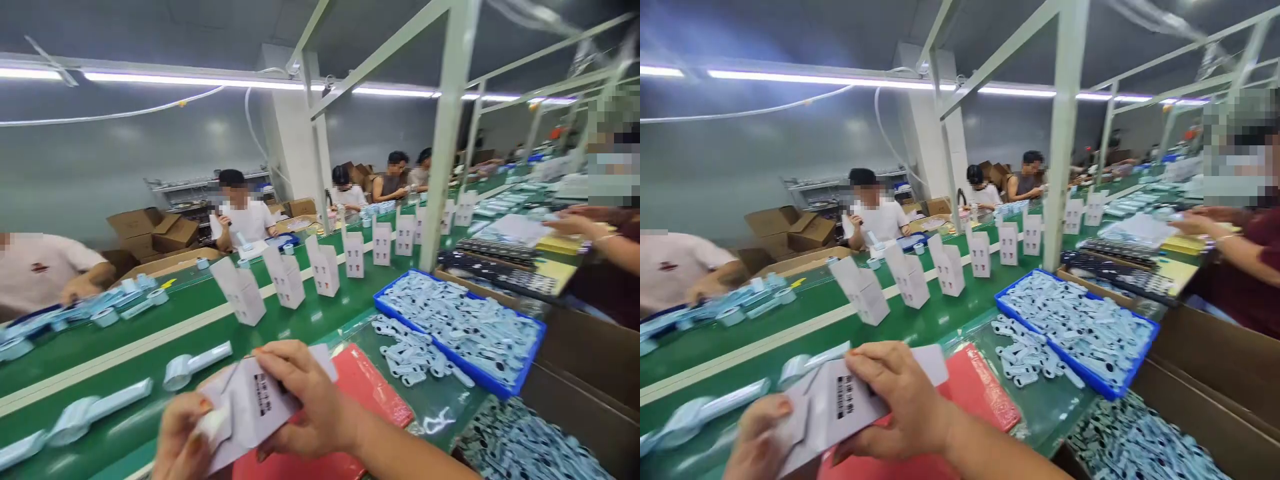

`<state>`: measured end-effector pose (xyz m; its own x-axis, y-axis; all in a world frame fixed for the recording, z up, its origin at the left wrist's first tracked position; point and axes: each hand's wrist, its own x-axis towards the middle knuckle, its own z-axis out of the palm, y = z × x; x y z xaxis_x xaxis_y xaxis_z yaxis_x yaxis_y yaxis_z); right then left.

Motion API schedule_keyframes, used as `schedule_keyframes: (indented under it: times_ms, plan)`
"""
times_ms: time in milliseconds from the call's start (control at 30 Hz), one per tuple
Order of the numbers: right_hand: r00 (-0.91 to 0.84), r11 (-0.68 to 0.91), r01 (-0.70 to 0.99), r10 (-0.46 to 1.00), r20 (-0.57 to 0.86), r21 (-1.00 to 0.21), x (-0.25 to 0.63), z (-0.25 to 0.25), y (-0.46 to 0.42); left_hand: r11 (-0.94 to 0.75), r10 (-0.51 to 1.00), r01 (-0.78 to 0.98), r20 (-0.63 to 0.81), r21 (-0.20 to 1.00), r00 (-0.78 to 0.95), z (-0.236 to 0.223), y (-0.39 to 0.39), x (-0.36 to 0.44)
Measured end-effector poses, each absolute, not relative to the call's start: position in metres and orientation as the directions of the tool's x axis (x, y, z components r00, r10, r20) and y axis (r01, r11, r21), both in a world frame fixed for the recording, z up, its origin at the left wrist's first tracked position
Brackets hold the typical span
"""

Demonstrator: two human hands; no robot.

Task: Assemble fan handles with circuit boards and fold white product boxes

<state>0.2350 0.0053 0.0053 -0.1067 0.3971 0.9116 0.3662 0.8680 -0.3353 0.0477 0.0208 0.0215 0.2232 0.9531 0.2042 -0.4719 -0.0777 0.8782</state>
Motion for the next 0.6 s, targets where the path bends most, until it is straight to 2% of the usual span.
schedule_keyframes:
  times_ms: [67,133,367,600]
  plan:
    - [-0.149,0.822,0.459,0.446,0.882,-0.338,0.238,-0.001,-0.002,0.089,0.955,-0.494,0.067,0.865,0.29,0.025,0.01,0.057]
    - [-0.174,0.792,0.5,0.488,0.855,-0.351,0.241,-0.007,-0.01,0.164,0.952,-0.505,-0.002,0.847,0.305,0.024,0.002,0.062]
    - [-0.205,0.714,0.553,0.616,0.76,-0.43,0.245,-0.032,-0.027,0.149,0.939,-0.507,0.04,0.849,0.342,0.01,-0.012,0.072]
    - [-0.196,0.718,0.53,0.622,0.758,-0.452,0.248,-0.033,-0.032,0.119,0.923,-0.528,0.102,0.841,0.37,0.005,-0.013,0.069]
